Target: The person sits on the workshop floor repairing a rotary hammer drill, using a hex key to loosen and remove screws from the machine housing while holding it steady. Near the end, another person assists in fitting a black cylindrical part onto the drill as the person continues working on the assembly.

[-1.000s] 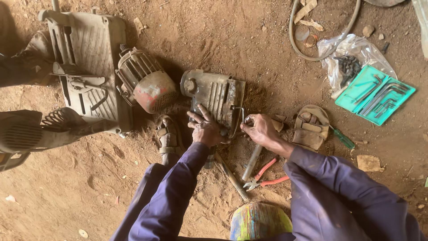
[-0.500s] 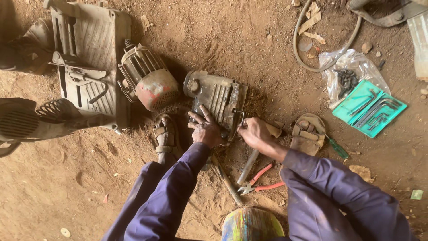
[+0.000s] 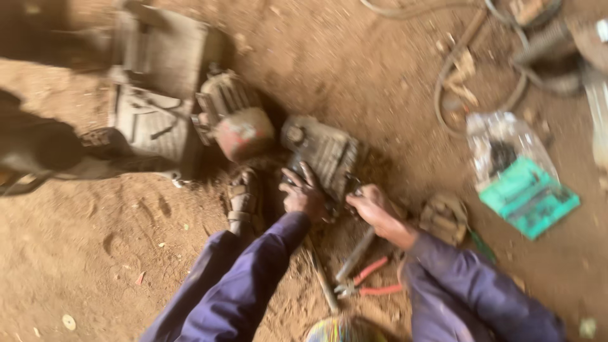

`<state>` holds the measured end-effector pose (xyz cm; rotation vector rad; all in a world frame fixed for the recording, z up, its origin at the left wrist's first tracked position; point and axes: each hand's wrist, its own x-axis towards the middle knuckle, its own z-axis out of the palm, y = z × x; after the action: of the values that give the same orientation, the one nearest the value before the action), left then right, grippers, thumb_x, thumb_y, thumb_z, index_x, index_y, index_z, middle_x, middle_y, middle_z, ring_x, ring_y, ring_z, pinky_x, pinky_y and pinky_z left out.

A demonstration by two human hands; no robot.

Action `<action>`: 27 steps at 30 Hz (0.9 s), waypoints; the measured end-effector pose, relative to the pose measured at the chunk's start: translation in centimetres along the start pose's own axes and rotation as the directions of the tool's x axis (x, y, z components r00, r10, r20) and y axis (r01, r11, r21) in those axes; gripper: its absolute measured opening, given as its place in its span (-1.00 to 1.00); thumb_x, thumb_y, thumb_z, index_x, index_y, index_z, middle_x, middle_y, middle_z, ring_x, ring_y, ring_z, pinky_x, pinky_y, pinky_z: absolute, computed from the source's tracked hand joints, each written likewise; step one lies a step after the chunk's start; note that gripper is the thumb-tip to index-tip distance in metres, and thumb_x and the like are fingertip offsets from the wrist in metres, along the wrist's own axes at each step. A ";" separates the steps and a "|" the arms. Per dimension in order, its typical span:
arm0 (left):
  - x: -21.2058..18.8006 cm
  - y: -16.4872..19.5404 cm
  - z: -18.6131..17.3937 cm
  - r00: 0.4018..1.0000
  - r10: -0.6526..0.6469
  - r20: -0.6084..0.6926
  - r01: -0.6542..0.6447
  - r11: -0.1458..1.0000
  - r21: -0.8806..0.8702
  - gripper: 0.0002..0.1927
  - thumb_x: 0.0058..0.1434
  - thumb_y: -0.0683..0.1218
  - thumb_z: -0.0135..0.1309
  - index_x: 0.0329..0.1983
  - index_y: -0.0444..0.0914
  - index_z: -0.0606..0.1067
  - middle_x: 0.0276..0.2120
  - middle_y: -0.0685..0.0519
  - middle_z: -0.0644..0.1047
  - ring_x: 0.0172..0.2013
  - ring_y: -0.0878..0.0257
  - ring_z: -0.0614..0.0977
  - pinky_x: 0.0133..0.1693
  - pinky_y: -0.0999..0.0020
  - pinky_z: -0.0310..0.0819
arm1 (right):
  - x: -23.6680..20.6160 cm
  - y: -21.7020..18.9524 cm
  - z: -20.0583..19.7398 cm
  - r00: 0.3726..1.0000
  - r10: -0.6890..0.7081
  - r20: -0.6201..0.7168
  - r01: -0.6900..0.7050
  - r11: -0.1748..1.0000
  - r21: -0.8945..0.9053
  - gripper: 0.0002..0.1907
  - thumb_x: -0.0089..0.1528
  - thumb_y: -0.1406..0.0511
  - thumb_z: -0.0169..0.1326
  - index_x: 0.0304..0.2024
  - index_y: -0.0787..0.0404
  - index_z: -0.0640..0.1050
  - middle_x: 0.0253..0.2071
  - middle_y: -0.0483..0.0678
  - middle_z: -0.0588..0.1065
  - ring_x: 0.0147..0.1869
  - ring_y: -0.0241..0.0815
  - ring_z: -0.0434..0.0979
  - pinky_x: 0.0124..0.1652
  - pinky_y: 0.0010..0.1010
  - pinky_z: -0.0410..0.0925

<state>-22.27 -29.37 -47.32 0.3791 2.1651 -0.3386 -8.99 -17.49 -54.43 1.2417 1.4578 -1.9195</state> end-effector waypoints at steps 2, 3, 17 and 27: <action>-0.4 0.0 -0.3 0.999 -0.047 0.024 0.046 0.998 0.048 0.80 -0.39 0.32 0.60 0.54 -0.22 -0.53 0.43 -0.62 -0.36 0.31 -0.62 0.12 -0.20 -0.21 0.62 | 0.1 -0.2 0.0 1.000 -0.012 0.005 0.011 0.994 0.106 -0.73 0.20 0.24 0.22 -0.53 0.19 0.46 -0.62 -0.14 0.42 -0.59 -0.24 0.39 -0.59 -0.31 0.23; -0.7 0.0 -0.6 0.996 -0.079 0.030 0.077 0.995 0.063 0.80 -0.39 0.32 0.59 0.55 -0.19 -0.52 0.45 -0.58 -0.35 0.32 -0.59 0.12 -0.25 -0.24 0.63 | -0.1 -0.3 0.2 0.974 -0.209 -0.091 0.197 0.972 -0.125 -0.69 0.18 0.23 0.29 -0.52 0.22 0.47 -0.60 -0.11 0.39 -0.55 -0.24 0.34 -0.56 -0.32 0.23; -2.2 -0.9 -3.0 0.985 -0.018 0.174 0.022 0.999 -0.026 0.72 -0.21 0.23 0.57 0.56 -0.10 -0.59 0.43 -0.65 -0.49 0.32 -0.73 0.03 -0.11 -0.34 0.58 | -1.9 -4.1 0.6 0.881 -0.473 0.020 0.351 0.623 -0.699 -0.88 0.25 0.38 -0.01 -0.34 0.33 0.50 -0.63 -0.12 0.41 -0.71 -0.33 0.25 -0.75 -0.40 0.15; -1.7 -1.2 -2.2 0.990 0.006 0.140 -0.003 1.000 -0.021 0.76 -0.27 0.27 0.58 0.58 -0.13 -0.57 0.41 -0.70 -0.47 0.30 -0.78 0.03 -0.09 -0.38 0.55 | -0.1 -8.0 -1.6 0.925 -0.257 -0.280 0.099 0.875 -0.475 -0.82 0.24 0.41 0.06 -0.19 0.35 0.64 -0.52 -0.09 0.51 -0.53 -0.31 0.39 -0.52 -0.46 0.23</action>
<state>-23.39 -29.91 -44.53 0.3389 2.0285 -0.3306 -14.45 -13.15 -50.14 1.2764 2.1202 -1.3796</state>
